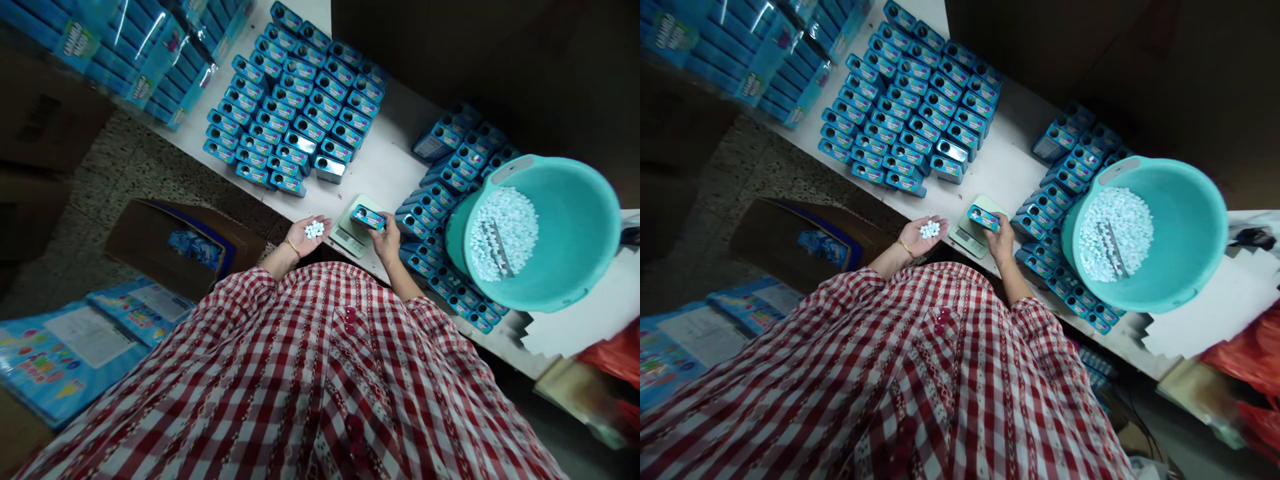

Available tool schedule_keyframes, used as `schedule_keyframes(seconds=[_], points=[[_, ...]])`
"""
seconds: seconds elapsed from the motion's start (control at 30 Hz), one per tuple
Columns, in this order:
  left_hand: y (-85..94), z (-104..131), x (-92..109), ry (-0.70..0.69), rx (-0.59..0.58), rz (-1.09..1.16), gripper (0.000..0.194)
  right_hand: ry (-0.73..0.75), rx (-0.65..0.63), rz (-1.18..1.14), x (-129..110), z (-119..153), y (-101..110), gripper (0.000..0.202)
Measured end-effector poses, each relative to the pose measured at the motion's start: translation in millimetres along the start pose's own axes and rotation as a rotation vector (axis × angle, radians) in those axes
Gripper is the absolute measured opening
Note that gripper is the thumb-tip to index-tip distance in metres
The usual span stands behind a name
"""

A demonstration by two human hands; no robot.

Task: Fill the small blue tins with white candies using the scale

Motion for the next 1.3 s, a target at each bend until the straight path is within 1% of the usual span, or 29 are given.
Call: schedule_keyframes(seconds=[0.07, 0.17, 0.2, 0.27, 0.37, 0.53, 0.73, 0.83, 0.93, 1.03, 1.1, 1.2, 1.3], points=[[-5.7, -6.2, -3.7, 0.007, 0.003, 0.004, 0.027, 0.135, -0.02, 0.125, -25.4, 1.4, 9.6, 0.034], [-16.3, -14.1, -8.6, 0.007, -0.007, 0.004, 0.026, 0.353, -0.105, 0.346, -64.2, 6.9, 22.6, 0.04], [-19.6, -15.9, -9.7, 0.006, -0.014, 0.003, 0.026, 0.395, -0.133, 0.417, -72.5, 8.5, 25.7, 0.042], [-24.5, -18.0, -11.3, 0.005, -0.024, -0.002, 0.024, 0.423, -0.161, 0.538, -80.5, 10.2, 30.0, 0.044], [-27.9, -18.8, -12.4, 0.017, -0.036, -0.02, 0.024, 0.417, -0.149, 0.651, -80.3, 10.7, 35.0, 0.041], [-29.7, -19.5, -14.3, 0.032, -0.02, -0.033, 0.025, 0.515, -0.145, 0.717, -85.4, 13.3, 42.8, 0.042], [-36.9, -19.5, -20.7, 0.069, -0.027, -0.037, 0.025, 0.447, -0.161, 0.748, -82.7, 11.0, 47.2, 0.04], [-39.6, -20.4, -22.7, 0.078, -0.027, -0.029, 0.025, 0.451, -0.128, 0.692, -82.3, 12.7, 51.5, 0.042], [-41.3, -21.8, -23.3, 0.097, -0.039, -0.024, 0.026, 0.413, -0.098, 0.616, -80.5, 13.4, 55.1, 0.044], [-41.7, -22.5, -23.0, 0.098, -0.029, -0.026, 0.025, 0.414, -0.133, 0.614, -76.7, 13.3, 53.6, 0.045], [-42.5, -22.0, -23.3, 0.093, -0.024, -0.033, 0.024, 0.399, -0.147, 0.607, -72.6, 12.7, 52.2, 0.045], [-44.9, -20.4, -24.9, 0.103, -0.03, -0.052, 0.025, 0.359, -0.13, 0.566, -64.4, 11.8, 51.4, 0.044], [-46.1, -19.9, -24.6, 0.098, -0.036, -0.052, 0.026, 0.304, -0.074, 0.432, -52.1, 9.7, 48.2, 0.039]])
Point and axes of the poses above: each hand's wrist, its own z-axis away from the middle knuckle, its own y-axis out of the back of the hand, x = y × z, the point moved 3 cm from there along -z, towards the middle knuckle, and after that the axes turned 13 degrees about z, right-handed, at the moved point
